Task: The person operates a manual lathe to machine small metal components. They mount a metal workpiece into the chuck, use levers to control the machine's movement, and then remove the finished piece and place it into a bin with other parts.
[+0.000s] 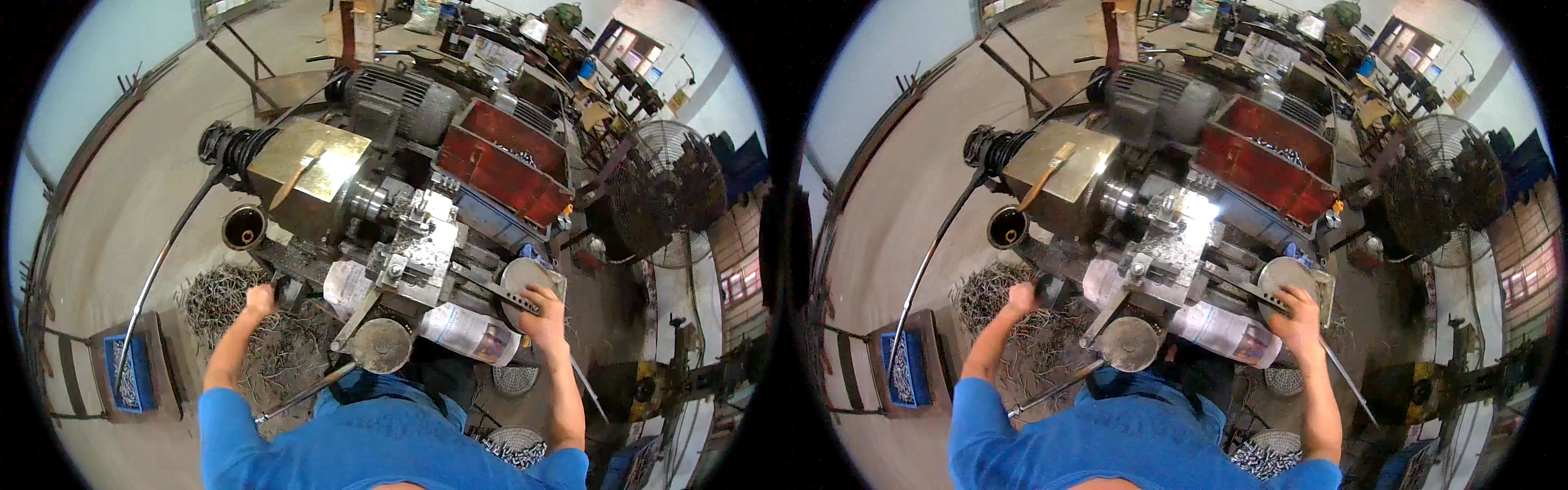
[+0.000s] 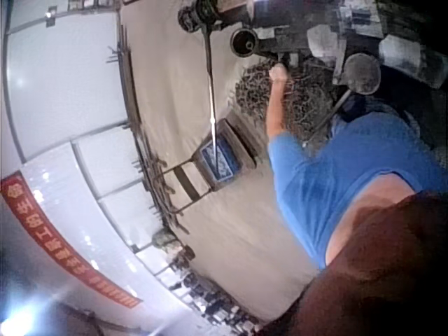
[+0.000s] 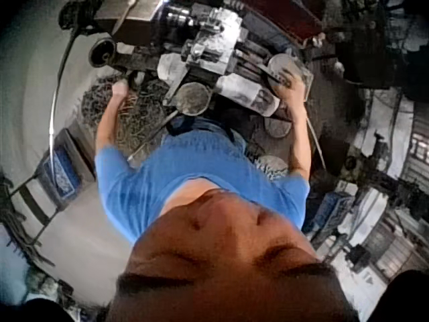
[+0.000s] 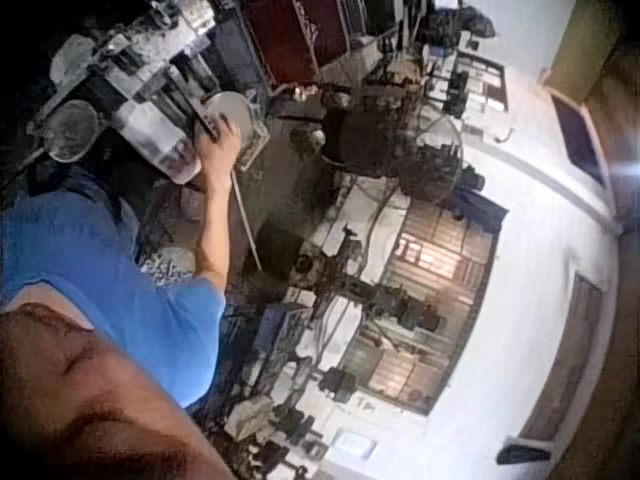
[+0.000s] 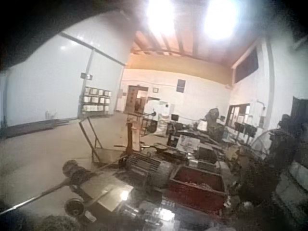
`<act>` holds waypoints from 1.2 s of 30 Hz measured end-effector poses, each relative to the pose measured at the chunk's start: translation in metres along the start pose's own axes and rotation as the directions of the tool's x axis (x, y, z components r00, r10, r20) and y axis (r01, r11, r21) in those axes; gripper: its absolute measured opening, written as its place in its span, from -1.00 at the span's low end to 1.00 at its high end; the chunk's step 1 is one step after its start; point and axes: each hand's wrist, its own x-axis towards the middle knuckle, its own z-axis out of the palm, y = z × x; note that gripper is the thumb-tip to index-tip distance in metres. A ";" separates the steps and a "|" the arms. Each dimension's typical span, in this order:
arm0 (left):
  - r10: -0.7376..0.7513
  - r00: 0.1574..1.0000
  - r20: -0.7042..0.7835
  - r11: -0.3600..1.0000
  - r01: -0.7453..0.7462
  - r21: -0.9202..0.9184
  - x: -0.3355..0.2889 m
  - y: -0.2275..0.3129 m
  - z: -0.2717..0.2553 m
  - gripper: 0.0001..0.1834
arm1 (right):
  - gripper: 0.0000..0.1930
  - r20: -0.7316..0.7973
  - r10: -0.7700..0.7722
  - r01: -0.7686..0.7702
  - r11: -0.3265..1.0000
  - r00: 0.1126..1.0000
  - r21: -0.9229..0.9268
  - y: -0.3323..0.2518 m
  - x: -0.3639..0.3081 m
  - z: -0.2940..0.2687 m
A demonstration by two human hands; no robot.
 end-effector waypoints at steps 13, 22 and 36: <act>0.069 0.985 -0.155 0.995 -0.079 -0.062 -0.013 -0.027 -0.028 -0.73 | -0.49 -0.214 0.811 -0.735 0.337 0.544 -0.588 0.247 -0.294 -0.020; 0.389 0.876 0.285 0.452 0.087 -0.888 -0.180 0.097 -0.115 -0.60 | -0.69 -0.208 0.826 -0.803 0.397 0.524 -0.444 0.049 -0.325 0.048; 0.430 0.858 0.280 0.742 -0.160 -0.651 -0.191 0.135 -0.097 -0.75 | -0.59 -0.098 0.923 -0.926 0.363 0.373 -0.102 -0.016 -0.293 0.067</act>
